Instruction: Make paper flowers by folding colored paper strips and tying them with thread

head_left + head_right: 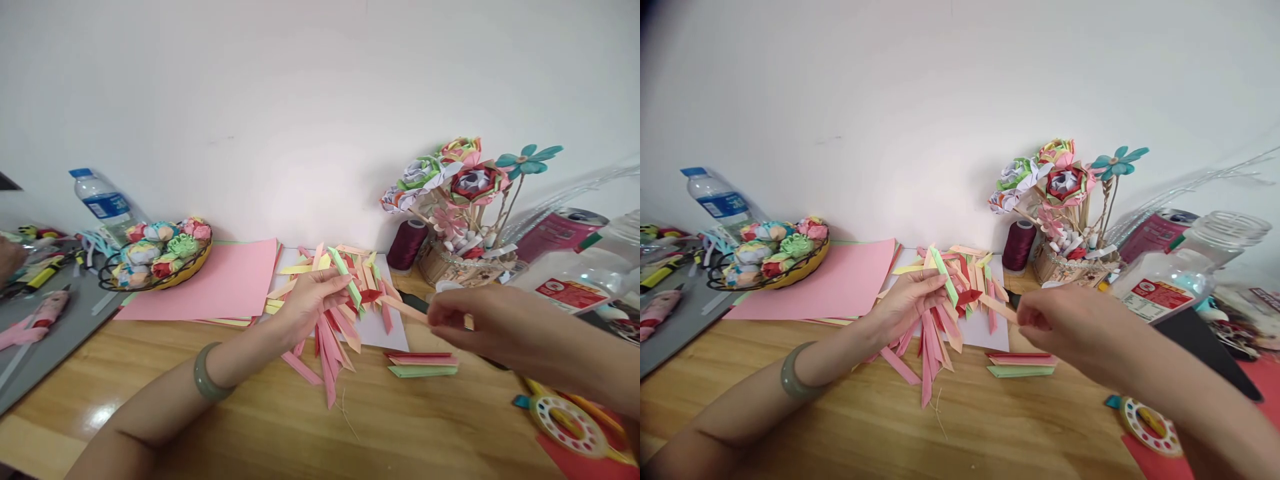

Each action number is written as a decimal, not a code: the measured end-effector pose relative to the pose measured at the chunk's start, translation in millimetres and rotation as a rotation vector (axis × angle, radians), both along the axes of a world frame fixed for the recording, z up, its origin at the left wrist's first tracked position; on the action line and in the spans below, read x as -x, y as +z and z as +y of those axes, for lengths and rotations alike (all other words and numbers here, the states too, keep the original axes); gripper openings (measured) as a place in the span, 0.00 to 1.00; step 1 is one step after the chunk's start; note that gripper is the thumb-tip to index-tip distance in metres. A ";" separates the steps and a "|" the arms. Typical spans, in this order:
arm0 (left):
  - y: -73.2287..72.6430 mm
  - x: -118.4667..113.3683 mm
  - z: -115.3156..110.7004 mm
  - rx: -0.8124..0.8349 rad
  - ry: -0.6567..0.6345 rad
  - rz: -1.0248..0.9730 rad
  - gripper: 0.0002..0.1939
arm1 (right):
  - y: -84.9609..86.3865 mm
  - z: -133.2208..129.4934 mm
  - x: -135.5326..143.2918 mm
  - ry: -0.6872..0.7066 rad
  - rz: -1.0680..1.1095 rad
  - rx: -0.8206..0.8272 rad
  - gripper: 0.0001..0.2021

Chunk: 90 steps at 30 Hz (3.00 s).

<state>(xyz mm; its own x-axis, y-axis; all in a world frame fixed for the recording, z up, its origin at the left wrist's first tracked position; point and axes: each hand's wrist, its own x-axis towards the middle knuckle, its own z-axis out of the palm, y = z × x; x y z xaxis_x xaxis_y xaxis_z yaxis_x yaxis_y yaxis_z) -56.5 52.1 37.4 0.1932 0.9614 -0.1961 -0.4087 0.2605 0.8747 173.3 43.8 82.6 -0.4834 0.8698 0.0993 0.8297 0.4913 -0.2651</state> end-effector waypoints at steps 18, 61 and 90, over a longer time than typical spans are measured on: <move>-2.9 -9.8 -13.6 -0.059 -0.096 0.027 0.10 | -23.2 -3.3 59.8 -0.027 0.641 0.211 0.10; -8.3 -8.6 -12.2 -0.022 -0.025 -0.022 0.06 | -24.7 6.1 49.5 -0.135 0.612 0.193 0.09; -14.9 -7.9 -5.5 0.072 0.084 -0.058 0.12 | -37.2 -6.2 64.4 -0.124 0.704 0.283 0.07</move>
<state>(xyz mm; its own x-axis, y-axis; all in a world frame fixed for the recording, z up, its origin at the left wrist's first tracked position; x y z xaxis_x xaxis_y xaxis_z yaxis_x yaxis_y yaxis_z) -48.6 46.6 22.5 0.1251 0.9585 -0.2562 -0.4809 0.2844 0.8294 108.9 37.6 45.4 -0.2856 0.9517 0.1127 0.4634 0.2401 -0.8530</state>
